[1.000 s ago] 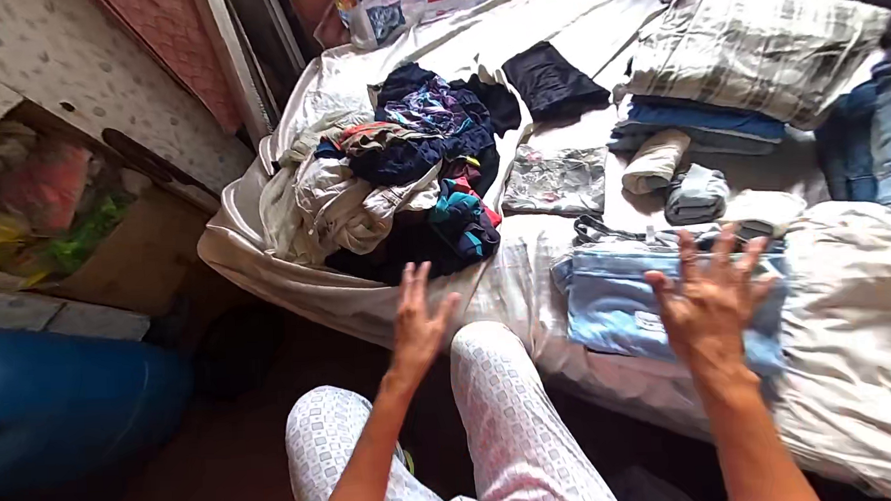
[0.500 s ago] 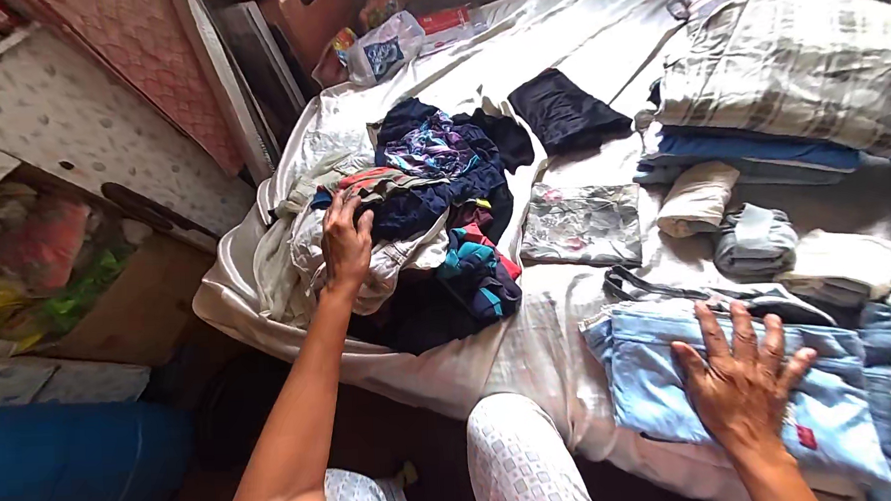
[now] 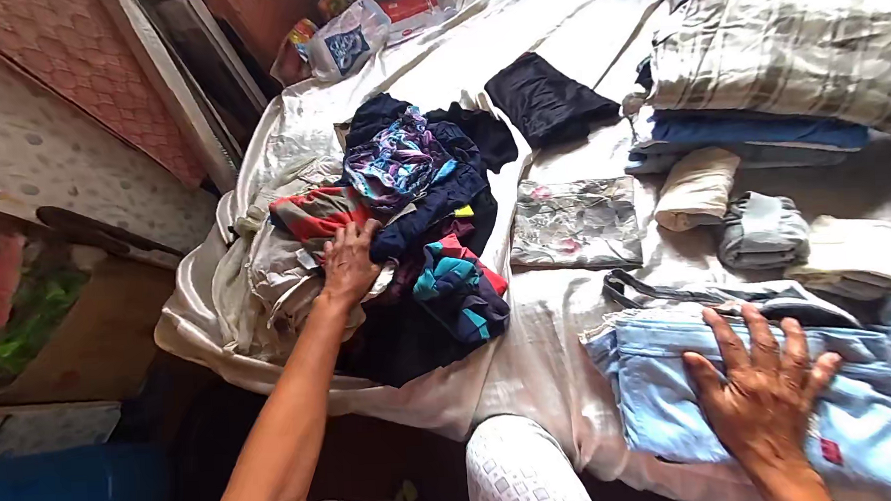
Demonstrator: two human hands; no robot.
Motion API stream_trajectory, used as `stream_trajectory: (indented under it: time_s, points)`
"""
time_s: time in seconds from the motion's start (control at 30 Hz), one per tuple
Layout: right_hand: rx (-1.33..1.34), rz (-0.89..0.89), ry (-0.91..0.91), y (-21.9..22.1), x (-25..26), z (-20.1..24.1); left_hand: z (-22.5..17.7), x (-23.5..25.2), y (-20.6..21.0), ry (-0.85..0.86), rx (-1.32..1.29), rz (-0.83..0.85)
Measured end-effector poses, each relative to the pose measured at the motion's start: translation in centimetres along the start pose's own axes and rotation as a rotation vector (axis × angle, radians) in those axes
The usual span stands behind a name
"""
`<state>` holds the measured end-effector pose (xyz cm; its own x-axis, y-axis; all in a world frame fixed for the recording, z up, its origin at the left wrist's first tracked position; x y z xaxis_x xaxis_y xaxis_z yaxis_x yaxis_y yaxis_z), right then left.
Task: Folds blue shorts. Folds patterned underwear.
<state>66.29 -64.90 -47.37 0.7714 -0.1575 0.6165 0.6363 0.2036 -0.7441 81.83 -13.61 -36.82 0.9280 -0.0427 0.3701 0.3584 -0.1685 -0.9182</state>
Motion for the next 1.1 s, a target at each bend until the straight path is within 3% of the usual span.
stream_trajectory:
  time_s: [0.23, 0.33, 0.43, 0.5, 0.6, 0.7, 0.8, 0.87, 0.97, 1.1]
  points:
    - [-0.003, 0.009, -0.010, 0.0, 0.1, -0.1, 10.1, -1.1, -2.7, 0.069, 0.247, -0.032]
    - [-0.001, 0.010, -0.011, 0.1, 0.1, 0.0, 11.9, 0.8, -3.8, -0.118, 0.200, 0.254]
    - [-0.006, 0.008, -0.005, 0.2, 0.1, -0.2, 11.6, 3.3, -5.7, -0.302, -0.089, 0.473]
    - [-0.006, 0.015, -0.005, 0.2, -0.1, -0.3, 10.0, 4.4, -7.0, -0.359, -0.240, 0.339]
    - [0.007, 0.002, -0.006, 0.4, -0.2, -0.5, 6.4, 6.3, -6.5, -0.265, -0.102, -0.041]
    - [0.007, -0.009, -0.017, 0.4, -0.2, -0.5, 4.7, 7.4, -2.7, -0.093, 0.077, -0.051]
    - [0.015, -0.026, -0.018, 0.4, -0.3, -0.5, 5.0, 8.7, -1.1, -0.063, 0.114, -0.032]
    - [0.017, -0.027, -0.010, 0.5, -0.2, -0.5, 5.2, 10.2, -4.0, -0.157, -0.004, -0.135]
    - [0.027, -0.020, -0.011, 0.4, -0.2, -0.5, 4.2, 11.5, -12.6, -0.305, -0.322, -0.415]
    - [0.071, -0.026, -0.008, 0.7, 0.0, -0.4, 0.5, 8.7, -25.9, -0.223, -0.751, -0.731]
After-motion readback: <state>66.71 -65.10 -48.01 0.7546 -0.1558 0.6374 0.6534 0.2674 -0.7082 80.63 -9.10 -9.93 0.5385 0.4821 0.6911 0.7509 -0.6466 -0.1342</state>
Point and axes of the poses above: each hand's wrist, its own x-axis towards the middle knuckle, its own y-axis out of the palm, z = x × y, the point moved 3 cm from there along x, towards the middle knuckle, and after that the axes turned 13 degrees about -z, right-handed, at the moved point
